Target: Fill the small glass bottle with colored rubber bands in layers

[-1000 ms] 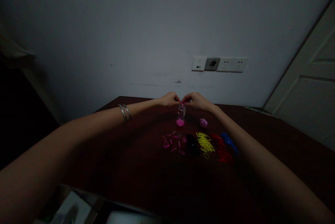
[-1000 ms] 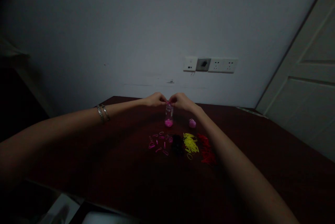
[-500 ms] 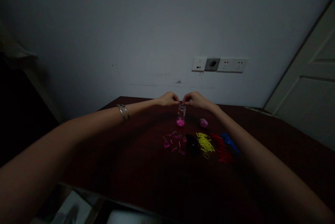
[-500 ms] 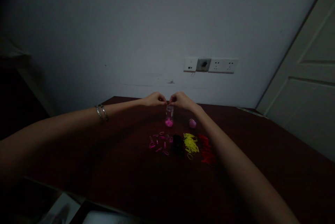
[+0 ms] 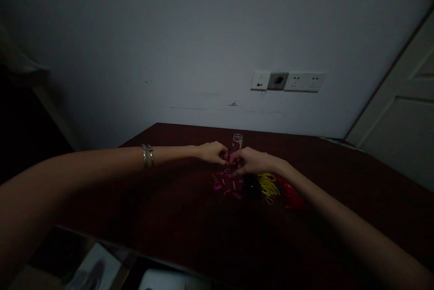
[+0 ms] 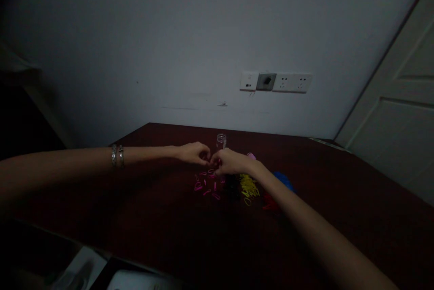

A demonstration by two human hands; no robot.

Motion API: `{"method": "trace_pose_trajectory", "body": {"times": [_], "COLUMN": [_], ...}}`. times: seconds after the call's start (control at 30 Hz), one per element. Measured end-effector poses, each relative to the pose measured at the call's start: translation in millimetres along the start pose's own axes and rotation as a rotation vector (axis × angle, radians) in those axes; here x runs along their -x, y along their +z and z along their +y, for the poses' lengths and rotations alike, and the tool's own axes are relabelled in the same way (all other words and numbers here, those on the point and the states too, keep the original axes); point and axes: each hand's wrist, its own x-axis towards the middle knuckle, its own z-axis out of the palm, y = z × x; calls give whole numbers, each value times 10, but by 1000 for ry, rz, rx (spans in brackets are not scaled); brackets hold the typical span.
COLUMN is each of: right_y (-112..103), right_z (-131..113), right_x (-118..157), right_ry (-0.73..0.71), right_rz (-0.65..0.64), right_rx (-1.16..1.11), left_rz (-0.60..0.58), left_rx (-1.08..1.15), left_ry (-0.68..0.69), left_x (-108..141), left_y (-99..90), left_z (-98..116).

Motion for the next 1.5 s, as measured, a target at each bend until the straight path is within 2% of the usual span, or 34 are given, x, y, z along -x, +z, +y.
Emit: {"method": "trace_pose_trajectory", "body": {"times": [0.1,0.23,0.53,0.67,0.87,1.0,1.1,1.17,1.37,1.5], "right_y": [185,320,403,423,462,493,523,546,583,584], "right_z": [49,133,128,144,34,-30,-39,-33,-28,-21], "right_x": [6,-28,-93,-125,-112,-85,-64,-55,-42,-40], "right_ry": [-26,-52,1,-25,9,33,58,56,48,50], "right_rz": [-73,-105,-141,-159,-133,-126,-106,-89,-46,-50], "right_rx": [48,33,75,7,-35,-52,-58,-51,-29,-28], "left_rz": [-181,-254,-203,-207,-211,-232,-225,-166,164,329], "left_rx": [-3,-42,-57,-10,59,47,23,4,18,48], "left_ry": [65,95,109,80,43,50,45,48,41,53], "left_x": [64,64,-34,-20,10,4,-30,-71,-286,-476], "left_y": [148,257,314,333,351,356,263,115,-502,-695], "left_z": [60,73,41,59,92,40,-49,-110,-183,-150]}}
